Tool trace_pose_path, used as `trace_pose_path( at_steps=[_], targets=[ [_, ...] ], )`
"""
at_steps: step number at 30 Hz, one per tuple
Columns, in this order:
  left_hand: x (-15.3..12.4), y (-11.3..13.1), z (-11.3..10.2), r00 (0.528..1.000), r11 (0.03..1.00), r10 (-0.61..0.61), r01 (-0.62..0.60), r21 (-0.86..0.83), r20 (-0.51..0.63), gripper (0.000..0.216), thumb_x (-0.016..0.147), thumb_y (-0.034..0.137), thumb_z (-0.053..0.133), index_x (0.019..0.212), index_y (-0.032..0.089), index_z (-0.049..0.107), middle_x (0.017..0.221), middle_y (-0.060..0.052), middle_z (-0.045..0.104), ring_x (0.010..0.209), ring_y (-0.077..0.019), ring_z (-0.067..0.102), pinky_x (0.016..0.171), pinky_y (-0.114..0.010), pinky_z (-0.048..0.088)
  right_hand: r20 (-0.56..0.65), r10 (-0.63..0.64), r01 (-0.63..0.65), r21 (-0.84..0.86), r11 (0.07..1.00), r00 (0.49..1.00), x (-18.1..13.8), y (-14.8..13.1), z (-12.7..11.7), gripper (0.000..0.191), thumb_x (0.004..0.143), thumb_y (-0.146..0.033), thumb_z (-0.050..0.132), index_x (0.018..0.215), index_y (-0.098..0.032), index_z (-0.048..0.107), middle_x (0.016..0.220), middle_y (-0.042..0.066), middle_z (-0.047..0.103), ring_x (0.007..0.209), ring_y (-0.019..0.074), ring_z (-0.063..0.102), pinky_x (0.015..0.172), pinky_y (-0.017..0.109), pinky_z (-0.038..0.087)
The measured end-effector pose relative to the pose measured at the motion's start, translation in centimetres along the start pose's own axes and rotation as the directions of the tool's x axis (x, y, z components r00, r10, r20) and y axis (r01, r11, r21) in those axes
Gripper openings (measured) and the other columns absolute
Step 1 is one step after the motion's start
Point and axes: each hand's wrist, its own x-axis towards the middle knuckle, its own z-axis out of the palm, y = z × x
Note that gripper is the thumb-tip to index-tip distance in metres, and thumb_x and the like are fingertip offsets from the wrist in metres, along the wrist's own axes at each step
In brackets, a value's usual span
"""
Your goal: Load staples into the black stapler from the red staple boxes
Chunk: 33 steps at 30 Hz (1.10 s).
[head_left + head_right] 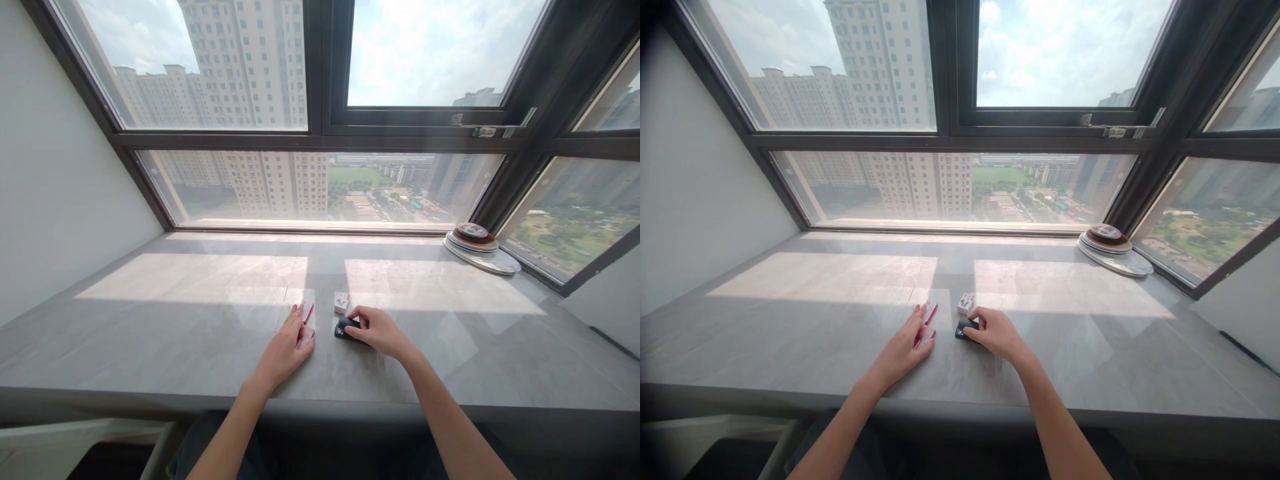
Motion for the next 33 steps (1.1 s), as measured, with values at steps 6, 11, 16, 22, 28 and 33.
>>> trace_pose_path(
  at_steps=[6, 11, 16, 22, 28, 33],
  targets=[
    [2.4, 2.3, 3.6, 0.998, 0.997, 0.067, -0.066, 0.05, -0.013, 0.065, 0.098, 0.034, 0.049, 0.158, 0.029, 0.023, 0.158, -0.008, 0.038, 0.151, -0.0239, 0.027, 0.122, -0.046, 0.031, -0.054, 0.105, -0.107, -0.052, 0.993, 0.993, -0.6, 0.0, -0.5, 0.033, 0.088, -0.047, 0.059, 0.097, -0.019, 0.075, 0.055, -0.003, 0.057, 0.053, 0.0141, 0.052, 0.052, 0.025, 0.029],
    [5.0, 3.4, 7.2, 0.992, 0.984, 0.108, -0.098, 0.149, -0.063, 0.056, 0.103, 0.041, 0.041, 0.156, 0.026, 0.029, 0.153, -0.014, 0.042, 0.149, -0.0316, 0.03, 0.117, -0.056, 0.034, -0.071, 0.201, -0.195, 0.084, 0.977, 0.977, -1.4, 1.7, 0.3, 0.053, 0.094, -0.062, 0.046, 0.094, -0.017, 0.075, 0.054, 0.0, 0.061, 0.052, 0.0177, 0.057, 0.053, 0.026, 0.035],
    [4.7, 4.3, 8.4, 0.981, 0.977, 0.129, -0.101, 0.187, -0.143, 0.042, 0.105, 0.033, 0.034, 0.145, 0.023, 0.041, 0.149, -0.014, 0.046, 0.148, -0.0296, 0.033, 0.117, -0.057, 0.036, -0.125, 0.21, -0.169, 0.276, 0.946, 0.97, -1.6, 2.9, 2.6, 0.058, 0.096, -0.063, 0.042, 0.113, -0.015, 0.07, 0.05, -0.001, 0.057, 0.049, 0.0173, 0.056, 0.052, 0.025, 0.039],
    [0.7, 4.0, 6.5, 0.981, 0.973, 0.055, -0.011, 0.232, -0.184, 0.039, 0.104, 0.027, 0.033, 0.143, 0.024, 0.042, 0.15, -0.014, 0.044, 0.149, -0.0294, 0.031, 0.117, -0.057, 0.037, -0.133, 0.114, -0.061, 0.35, 0.935, 0.984, -0.3, -0.5, 7.0, 0.05, 0.1, -0.058, 0.039, 0.112, -0.018, 0.066, 0.058, -0.002, 0.058, 0.051, 0.0154, 0.056, 0.054, 0.025, 0.04],
    [-2.7, -1.1, 1.2, 0.976, 0.963, 0.031, 0.028, 0.267, -0.217, 0.04, 0.103, 0.023, 0.03, 0.141, 0.021, 0.043, 0.147, -0.014, 0.047, 0.149, -0.0291, 0.031, 0.12, -0.056, 0.033, -0.067, 0.007, 0.018, 0.358, 0.934, 0.998, 2.2, -5.9, 13.1, 0.04, 0.104, -0.052, 0.036, 0.109, -0.022, 0.062, 0.069, 0.0, 0.063, 0.057, 0.0164, 0.059, 0.06, 0.027, 0.042],
    [-4.1, -5.7, -2.9, 0.967, 0.952, 0.03, 0.05, 0.304, -0.252, 0.041, 0.101, 0.022, 0.03, 0.139, 0.019, 0.046, 0.14, -0.015, 0.052, 0.145, -0.0307, 0.037, 0.117, -0.058, 0.036, -0.044, -0.051, 0.061, 0.27, 0.961, 0.998, 5.2, -9.4, 17.2, 0.034, 0.104, -0.049, 0.039, 0.102, -0.022, 0.06, 0.079, 0.003, 0.066, 0.073, 0.0196, 0.062, 0.068, 0.028, 0.041]
  ],
)
